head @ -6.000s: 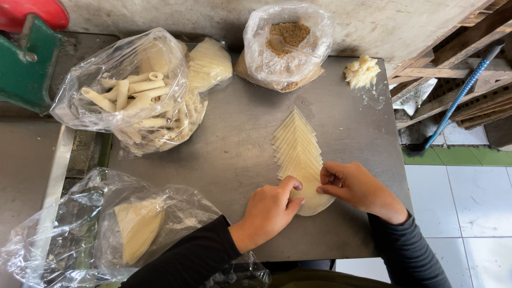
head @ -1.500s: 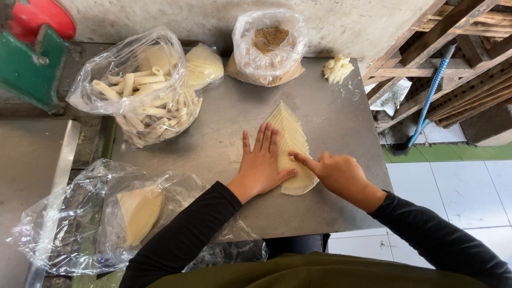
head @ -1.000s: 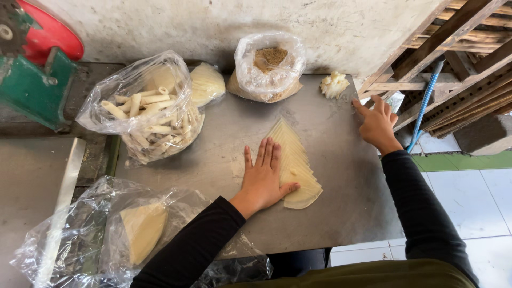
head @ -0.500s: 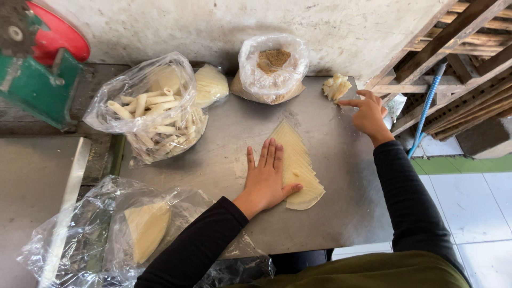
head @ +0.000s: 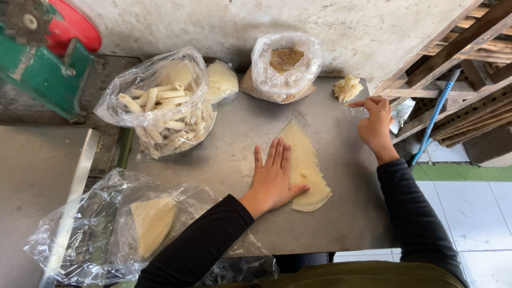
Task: The person places a small amount of filling onto triangular dough wrappers and rolls them into cylindrical shapes, then stacks the completed dumplings on the table.
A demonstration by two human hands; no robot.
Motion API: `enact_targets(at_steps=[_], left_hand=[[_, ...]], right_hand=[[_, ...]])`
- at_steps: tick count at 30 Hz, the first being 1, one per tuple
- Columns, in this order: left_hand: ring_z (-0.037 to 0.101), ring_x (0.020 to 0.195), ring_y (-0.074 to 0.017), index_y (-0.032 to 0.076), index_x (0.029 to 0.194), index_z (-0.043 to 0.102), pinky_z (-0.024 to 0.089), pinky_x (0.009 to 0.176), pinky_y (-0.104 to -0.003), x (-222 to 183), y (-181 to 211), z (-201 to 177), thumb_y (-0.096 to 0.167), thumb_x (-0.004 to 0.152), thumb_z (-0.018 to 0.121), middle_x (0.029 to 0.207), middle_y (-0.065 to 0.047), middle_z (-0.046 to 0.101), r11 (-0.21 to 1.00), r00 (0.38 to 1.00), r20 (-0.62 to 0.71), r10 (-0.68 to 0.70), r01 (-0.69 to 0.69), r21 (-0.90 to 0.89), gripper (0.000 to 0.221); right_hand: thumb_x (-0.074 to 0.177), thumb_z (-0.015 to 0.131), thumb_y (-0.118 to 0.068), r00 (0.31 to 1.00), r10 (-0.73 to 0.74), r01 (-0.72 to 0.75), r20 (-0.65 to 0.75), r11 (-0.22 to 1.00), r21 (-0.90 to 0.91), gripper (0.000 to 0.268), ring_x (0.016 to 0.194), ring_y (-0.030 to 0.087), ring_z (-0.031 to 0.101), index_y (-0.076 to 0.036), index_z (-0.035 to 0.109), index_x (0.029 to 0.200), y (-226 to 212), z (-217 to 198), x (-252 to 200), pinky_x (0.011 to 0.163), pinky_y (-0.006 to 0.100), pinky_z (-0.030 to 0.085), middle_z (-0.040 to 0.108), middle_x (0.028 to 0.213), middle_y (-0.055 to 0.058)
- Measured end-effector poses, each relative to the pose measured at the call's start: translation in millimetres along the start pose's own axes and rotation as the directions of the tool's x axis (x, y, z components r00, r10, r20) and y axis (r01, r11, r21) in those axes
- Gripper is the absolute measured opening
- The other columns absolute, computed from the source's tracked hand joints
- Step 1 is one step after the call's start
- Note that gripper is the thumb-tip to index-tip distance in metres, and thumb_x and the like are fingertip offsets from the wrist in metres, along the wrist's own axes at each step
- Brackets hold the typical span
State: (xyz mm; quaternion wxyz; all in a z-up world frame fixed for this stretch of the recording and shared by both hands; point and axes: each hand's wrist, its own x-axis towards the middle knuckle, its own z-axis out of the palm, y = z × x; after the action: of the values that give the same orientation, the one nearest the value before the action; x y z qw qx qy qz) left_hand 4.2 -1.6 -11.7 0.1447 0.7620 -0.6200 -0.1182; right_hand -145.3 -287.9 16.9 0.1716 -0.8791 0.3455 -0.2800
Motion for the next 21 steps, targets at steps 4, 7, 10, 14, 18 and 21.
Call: enact_targets(at_steps=[4, 7, 10, 14, 18, 21], left_hand=[[-0.010, 0.155, -0.0394, -0.012, 0.155, 0.008, -0.012, 0.115, -0.068, -1.4, 2.8, -0.2, 0.084, 0.083, 0.046, 0.166, -0.030, 0.001, 0.999, 0.999, -0.013, -0.034, 0.034, 0.025, 0.126], [-0.010, 0.155, -0.0402, -0.012, 0.155, 0.008, -0.012, 0.116, -0.067, -2.5, 3.8, -1.0, 0.085, 0.083, 0.046, 0.165, -0.031, 0.001, 0.998, 0.999, -0.007, -0.045, 0.045, 0.034, 0.127], [-0.009, 0.154, -0.0413, -0.013, 0.154, 0.009, -0.013, 0.115, -0.068, -1.9, 4.1, -0.8, 0.084, 0.082, 0.046, 0.164, -0.032, 0.002, 0.999, 0.999, -0.028, -0.040, 0.041, 0.035, 0.127], [-0.009, 0.154, -0.0421, -0.013, 0.154, 0.010, -0.013, 0.114, -0.068, -2.3, 3.5, 0.1, 0.085, 0.082, 0.047, 0.164, -0.033, 0.002, 0.998, 0.999, -0.027, -0.031, 0.032, 0.048, 0.127], [-0.009, 0.154, -0.0425, -0.013, 0.154, 0.011, -0.013, 0.114, -0.069, -2.0, 3.3, 0.3, 0.085, 0.081, 0.047, 0.164, -0.033, 0.003, 0.999, 0.999, -0.025, -0.027, 0.028, 0.046, 0.127], [-0.009, 0.154, -0.0425, -0.013, 0.154, 0.011, -0.013, 0.114, -0.069, -1.8, 3.4, -0.2, 0.084, 0.081, 0.048, 0.164, -0.033, 0.003, 0.998, 0.999, -0.016, -0.033, 0.034, 0.050, 0.127]], right_hand=[[0.068, 0.039, 0.015, 0.968, -0.131, 0.083, 0.215, 0.972, 0.222, 0.059, 0.132, 0.029, 0.048, -0.020, 0.074, 0.101, -39.7, -16.0, -29.7, 0.110, 0.044, 0.041, 0.056, 0.134, 0.009], [0.070, 0.045, 0.020, 0.899, -0.344, 0.356, 0.272, 0.935, 0.008, 0.056, 0.131, 0.034, 0.048, -0.019, 0.078, 0.093, -79.2, -21.1, -53.3, 0.110, 0.051, 0.031, 0.059, 0.132, 0.011], [0.066, 0.051, 0.015, 0.819, -0.499, 0.543, 0.283, 0.834, -0.100, 0.049, 0.130, 0.035, 0.049, -0.019, 0.076, 0.092, -110.6, -18.8, -59.5, 0.109, 0.050, 0.033, 0.059, 0.135, 0.011], [0.068, 0.058, 0.008, 0.731, -0.617, 0.673, 0.291, 0.722, -0.162, 0.035, 0.131, 0.032, 0.050, -0.016, 0.074, 0.089, -131.9, -6.8, -58.1, 0.109, 0.050, 0.033, 0.059, 0.134, 0.011], [0.075, 0.061, 0.004, 0.726, -0.640, 0.684, 0.251, 0.711, -0.166, 0.023, 0.133, 0.030, 0.050, -0.011, 0.071, 0.089, -136.3, 8.2, -61.4, 0.111, 0.050, 0.033, 0.059, 0.134, 0.011], [0.071, 0.057, 0.008, 0.792, -0.565, 0.602, 0.231, 0.787, -0.135, 0.035, 0.132, 0.031, 0.049, -0.013, 0.075, 0.093, -134.0, 13.9, -70.1, 0.110, 0.050, 0.032, 0.060, 0.134, 0.010]])
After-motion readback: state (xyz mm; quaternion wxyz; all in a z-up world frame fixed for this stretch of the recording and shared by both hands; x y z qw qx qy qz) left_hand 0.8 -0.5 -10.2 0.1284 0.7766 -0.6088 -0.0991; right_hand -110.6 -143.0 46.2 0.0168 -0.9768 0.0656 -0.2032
